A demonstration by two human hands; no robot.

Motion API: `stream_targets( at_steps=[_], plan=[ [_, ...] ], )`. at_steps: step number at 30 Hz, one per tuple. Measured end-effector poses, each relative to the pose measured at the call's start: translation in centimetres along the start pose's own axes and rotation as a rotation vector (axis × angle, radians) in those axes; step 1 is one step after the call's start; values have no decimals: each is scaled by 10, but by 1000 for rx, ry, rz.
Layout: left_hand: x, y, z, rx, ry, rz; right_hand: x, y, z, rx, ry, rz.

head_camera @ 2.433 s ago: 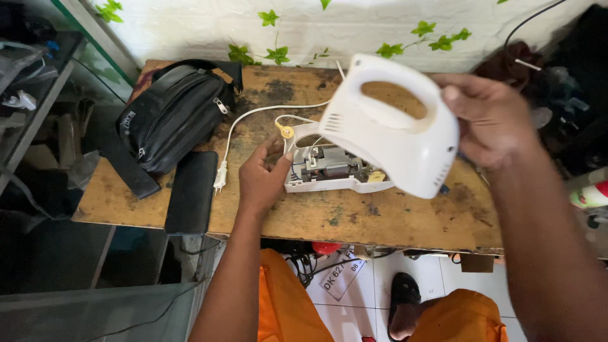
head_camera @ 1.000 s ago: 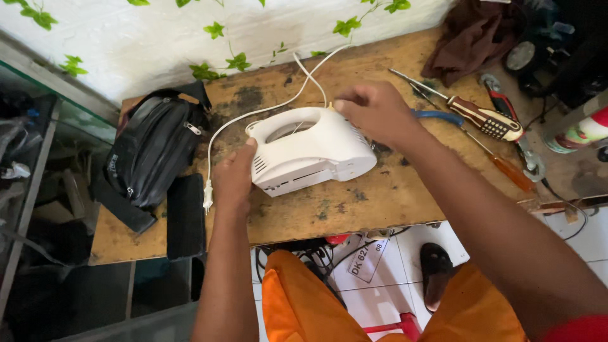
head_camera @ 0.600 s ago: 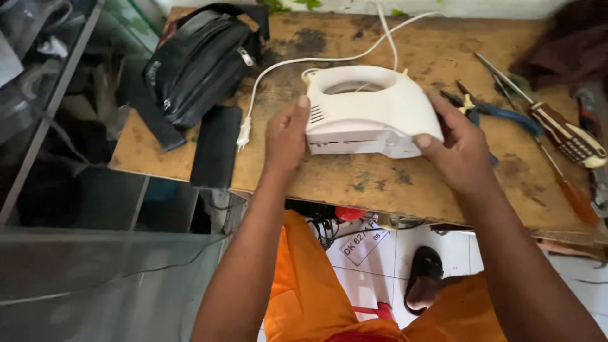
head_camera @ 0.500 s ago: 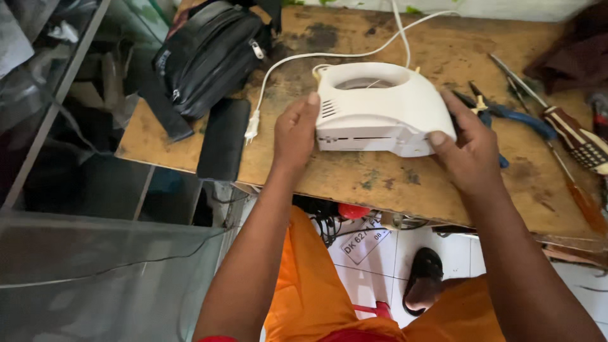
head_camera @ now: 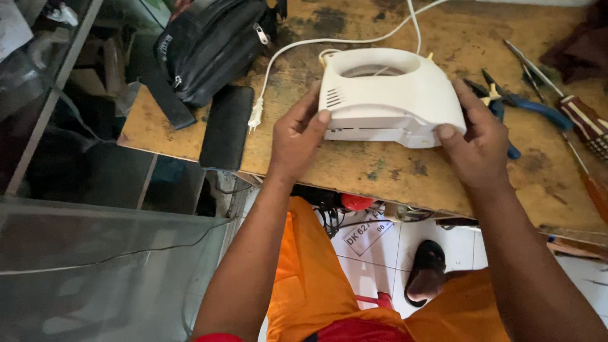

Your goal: The person assembles a white electric hand mixer by inserting the beaters into the motor housing and securing them. They then attach the outer casing to complete the assembly.

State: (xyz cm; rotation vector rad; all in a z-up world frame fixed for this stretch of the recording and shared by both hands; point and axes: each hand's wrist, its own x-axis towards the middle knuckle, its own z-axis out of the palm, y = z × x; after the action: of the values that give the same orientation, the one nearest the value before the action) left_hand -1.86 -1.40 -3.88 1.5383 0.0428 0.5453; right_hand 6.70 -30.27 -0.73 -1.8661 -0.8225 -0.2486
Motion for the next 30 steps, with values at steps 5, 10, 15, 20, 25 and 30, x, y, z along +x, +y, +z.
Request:
stream_targets(
  at_steps=[5, 10, 15, 20, 25, 30],
  plan=[
    [-6, 16, 2, -29, 81, -76, 2, -12, 0, 116, -16, 42],
    [-9, 11, 5, 57, 99, -14, -2, -8, -2, 54, 5, 15],
    [-2, 1, 3, 61, 125, 119, -2, 20, -3, 233, 69, -107],
    [-4, 24, 16, 123, 134, 43, -1, 2, 0, 257, 93, -98],
    [16, 20, 29, 66, 134, 36, -8, 13, -12, 192, 99, -109],
    [57, 8, 43, 415, 328, -419, -14, 20, -23, 187, 192, 115]
  ],
)
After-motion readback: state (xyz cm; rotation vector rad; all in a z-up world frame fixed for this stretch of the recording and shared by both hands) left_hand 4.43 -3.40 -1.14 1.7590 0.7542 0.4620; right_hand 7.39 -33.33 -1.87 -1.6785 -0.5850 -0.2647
